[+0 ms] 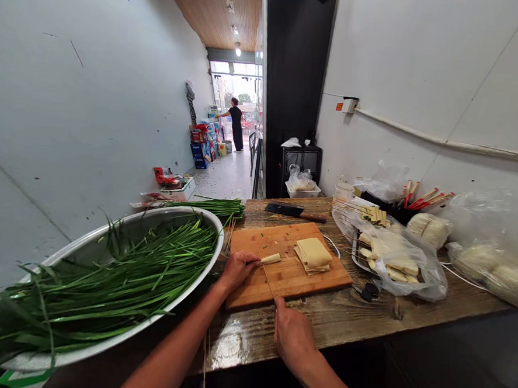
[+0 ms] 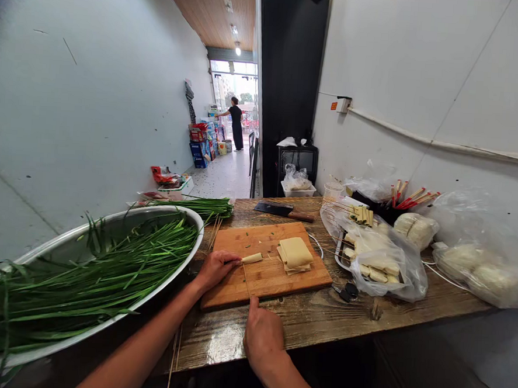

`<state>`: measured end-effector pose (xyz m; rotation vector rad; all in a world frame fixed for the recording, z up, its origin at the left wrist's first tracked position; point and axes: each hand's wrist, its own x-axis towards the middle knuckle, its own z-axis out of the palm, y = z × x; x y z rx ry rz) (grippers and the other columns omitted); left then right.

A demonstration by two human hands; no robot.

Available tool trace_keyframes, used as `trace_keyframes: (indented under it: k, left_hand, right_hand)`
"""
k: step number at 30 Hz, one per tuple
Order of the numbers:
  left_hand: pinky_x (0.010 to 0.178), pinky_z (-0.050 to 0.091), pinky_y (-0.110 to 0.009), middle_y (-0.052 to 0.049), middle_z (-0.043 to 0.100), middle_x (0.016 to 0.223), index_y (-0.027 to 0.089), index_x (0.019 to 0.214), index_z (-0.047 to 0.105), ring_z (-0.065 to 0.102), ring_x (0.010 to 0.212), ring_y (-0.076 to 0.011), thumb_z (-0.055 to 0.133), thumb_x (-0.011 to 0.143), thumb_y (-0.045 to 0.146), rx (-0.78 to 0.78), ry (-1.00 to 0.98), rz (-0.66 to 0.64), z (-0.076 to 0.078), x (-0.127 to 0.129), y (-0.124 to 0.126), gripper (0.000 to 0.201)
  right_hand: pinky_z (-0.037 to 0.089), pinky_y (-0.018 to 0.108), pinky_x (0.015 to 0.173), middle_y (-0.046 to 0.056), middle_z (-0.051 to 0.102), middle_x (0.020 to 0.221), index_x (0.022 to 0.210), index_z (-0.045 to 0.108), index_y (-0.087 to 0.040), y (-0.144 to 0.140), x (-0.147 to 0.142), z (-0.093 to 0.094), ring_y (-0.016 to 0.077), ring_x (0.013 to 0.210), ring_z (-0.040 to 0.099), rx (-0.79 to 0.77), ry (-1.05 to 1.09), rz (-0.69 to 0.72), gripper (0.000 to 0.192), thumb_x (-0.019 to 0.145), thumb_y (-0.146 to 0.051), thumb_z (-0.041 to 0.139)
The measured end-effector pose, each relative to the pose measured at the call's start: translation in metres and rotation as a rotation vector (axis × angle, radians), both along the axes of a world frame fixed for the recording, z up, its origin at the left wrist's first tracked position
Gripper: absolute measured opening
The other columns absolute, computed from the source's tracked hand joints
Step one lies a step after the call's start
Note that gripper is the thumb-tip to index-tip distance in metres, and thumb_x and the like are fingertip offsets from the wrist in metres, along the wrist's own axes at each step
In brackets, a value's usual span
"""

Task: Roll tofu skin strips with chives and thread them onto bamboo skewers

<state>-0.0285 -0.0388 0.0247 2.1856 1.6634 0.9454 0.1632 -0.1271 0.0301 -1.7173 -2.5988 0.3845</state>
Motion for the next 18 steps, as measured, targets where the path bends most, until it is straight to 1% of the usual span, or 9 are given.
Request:
trace_keyframes:
  k: [4,8,10,13,15,18]
  left_hand:
    - [0.072,0.045,-0.023,-0.002,0.072,0.083,0.020,0.085,0.072,0.063,0.077,-0.0141,0.059,0.079,0.016,-0.005,0.015,-0.007,0.001,0.000,0.000,0.015]
    - [0.074,0.045,-0.024,-0.003,0.071,0.085,0.019,0.086,0.071,0.063,0.079,-0.0147,0.058,0.080,0.019,-0.024,0.028,-0.005,0.002,0.001,0.000,0.015]
    - [0.076,0.045,-0.025,-0.003,0.071,0.088,0.019,0.089,0.071,0.063,0.082,-0.0154,0.056,0.081,0.021,-0.020,0.051,-0.007,0.003,0.002,-0.002,0.016]
    - [0.081,0.044,-0.027,-0.004,0.070,0.093,0.021,0.095,0.069,0.061,0.088,-0.0167,0.054,0.082,0.022,-0.004,0.115,-0.004,0.003,0.007,-0.008,0.020]
    - [0.083,0.044,-0.027,-0.004,0.069,0.095,0.022,0.097,0.068,0.060,0.090,-0.0173,0.054,0.082,0.021,0.005,0.165,-0.001,0.002,0.011,-0.010,0.020]
    - [0.081,0.044,-0.026,-0.005,0.069,0.093,0.021,0.094,0.069,0.060,0.089,-0.0168,0.050,0.084,0.021,-0.006,0.223,0.023,0.003,0.017,-0.012,0.021]
  right_hand:
    - [0.049,0.029,0.062,0.018,0.069,0.081,0.112,0.054,-0.005,0.002,-0.003,0.000,0.0255,0.076,0.067,0.006,0.021,-0.036,0.033,0.085,-0.004,0.034]
    - [0.048,0.030,0.062,0.016,0.069,0.082,0.100,0.057,-0.010,0.002,-0.002,0.000,0.0253,0.075,0.067,0.026,0.112,-0.058,0.028,0.090,-0.013,0.031]
    - [0.047,0.030,0.063,0.015,0.069,0.083,0.101,0.056,-0.012,0.000,0.003,0.001,0.0249,0.075,0.067,0.031,0.153,-0.058,0.029,0.093,-0.021,0.031]
    - [0.046,0.030,0.063,0.014,0.070,0.084,0.106,0.055,-0.013,-0.002,0.016,0.003,0.0255,0.077,0.067,0.043,0.158,-0.061,0.032,0.093,-0.032,0.033]
    - [0.045,0.030,0.063,0.013,0.070,0.084,0.106,0.055,-0.014,-0.004,0.026,0.004,0.0257,0.078,0.067,0.048,0.150,-0.057,0.035,0.094,-0.036,0.031]
    - [0.044,0.029,0.062,0.012,0.070,0.083,0.104,0.056,-0.015,-0.008,0.038,0.006,0.0252,0.078,0.067,0.053,0.144,-0.042,0.037,0.095,-0.036,0.028]
